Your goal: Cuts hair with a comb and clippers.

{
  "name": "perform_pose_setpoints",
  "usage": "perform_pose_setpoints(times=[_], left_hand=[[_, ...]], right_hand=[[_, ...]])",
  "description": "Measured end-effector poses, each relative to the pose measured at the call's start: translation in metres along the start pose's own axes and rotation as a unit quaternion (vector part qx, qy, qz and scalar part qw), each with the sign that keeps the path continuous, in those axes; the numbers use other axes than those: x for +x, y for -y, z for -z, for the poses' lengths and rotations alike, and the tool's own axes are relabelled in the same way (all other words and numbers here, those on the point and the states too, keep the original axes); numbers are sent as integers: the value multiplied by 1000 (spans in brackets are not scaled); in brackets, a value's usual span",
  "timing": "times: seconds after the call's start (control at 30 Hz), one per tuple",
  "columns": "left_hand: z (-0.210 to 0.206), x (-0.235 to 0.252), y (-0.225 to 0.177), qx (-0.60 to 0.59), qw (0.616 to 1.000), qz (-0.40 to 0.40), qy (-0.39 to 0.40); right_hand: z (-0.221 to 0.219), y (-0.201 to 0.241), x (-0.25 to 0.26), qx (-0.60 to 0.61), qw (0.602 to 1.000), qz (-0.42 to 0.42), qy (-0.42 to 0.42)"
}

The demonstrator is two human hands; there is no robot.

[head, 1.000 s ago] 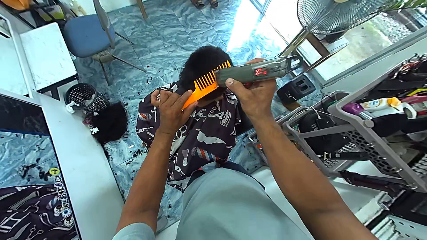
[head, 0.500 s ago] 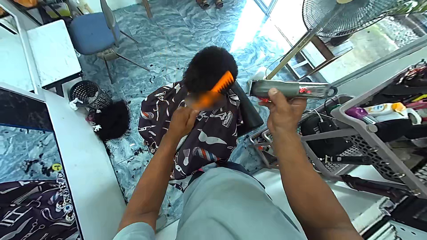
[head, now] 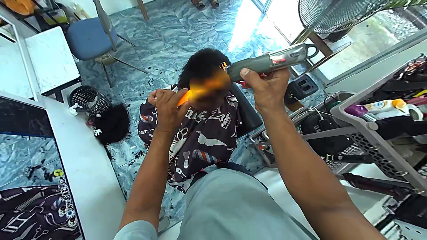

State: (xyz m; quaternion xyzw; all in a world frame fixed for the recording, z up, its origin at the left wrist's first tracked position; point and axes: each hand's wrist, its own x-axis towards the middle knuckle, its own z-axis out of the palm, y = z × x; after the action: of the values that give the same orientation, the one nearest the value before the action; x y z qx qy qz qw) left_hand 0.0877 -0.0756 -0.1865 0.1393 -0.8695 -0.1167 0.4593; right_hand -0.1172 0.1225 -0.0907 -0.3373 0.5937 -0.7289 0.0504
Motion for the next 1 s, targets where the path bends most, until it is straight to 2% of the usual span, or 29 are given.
perform_pose_setpoints(times=[0.4, 0.57, 0.63, 0.67, 0.73, 0.77, 0.87, 0.93, 1.0], left_hand=[[2, -1, 3, 4, 999, -14, -32], [0, -2, 3, 12, 999, -31, -37], [5, -1, 7, 25, 999, 24, -27], [10, 2, 9, 17, 995, 91, -22], [16, 15, 11, -63, 970, 228, -53], [17, 21, 7, -116, 958, 255, -59], [16, 24, -12, -276, 926, 255, 31], [14, 6, -10, -254, 937, 185, 155], [16, -26, -5, -183, 936, 65, 293]], right_hand=[[-33, 1, 0, -36, 998, 38, 27], [-52, -1, -13, -78, 991, 56, 89], [-50, 3, -20, -70, 988, 49, 132], [-44, 6, -23, -60, 987, 43, 143], [-25, 12, -28, -26, 993, 24, 112], [-12, 13, -27, -6, 997, 4, 77], [22, 8, -18, 27, 997, -68, -29], [40, 8, -14, 49, 991, -100, -79], [58, 9, -16, 63, 986, -107, -108]])
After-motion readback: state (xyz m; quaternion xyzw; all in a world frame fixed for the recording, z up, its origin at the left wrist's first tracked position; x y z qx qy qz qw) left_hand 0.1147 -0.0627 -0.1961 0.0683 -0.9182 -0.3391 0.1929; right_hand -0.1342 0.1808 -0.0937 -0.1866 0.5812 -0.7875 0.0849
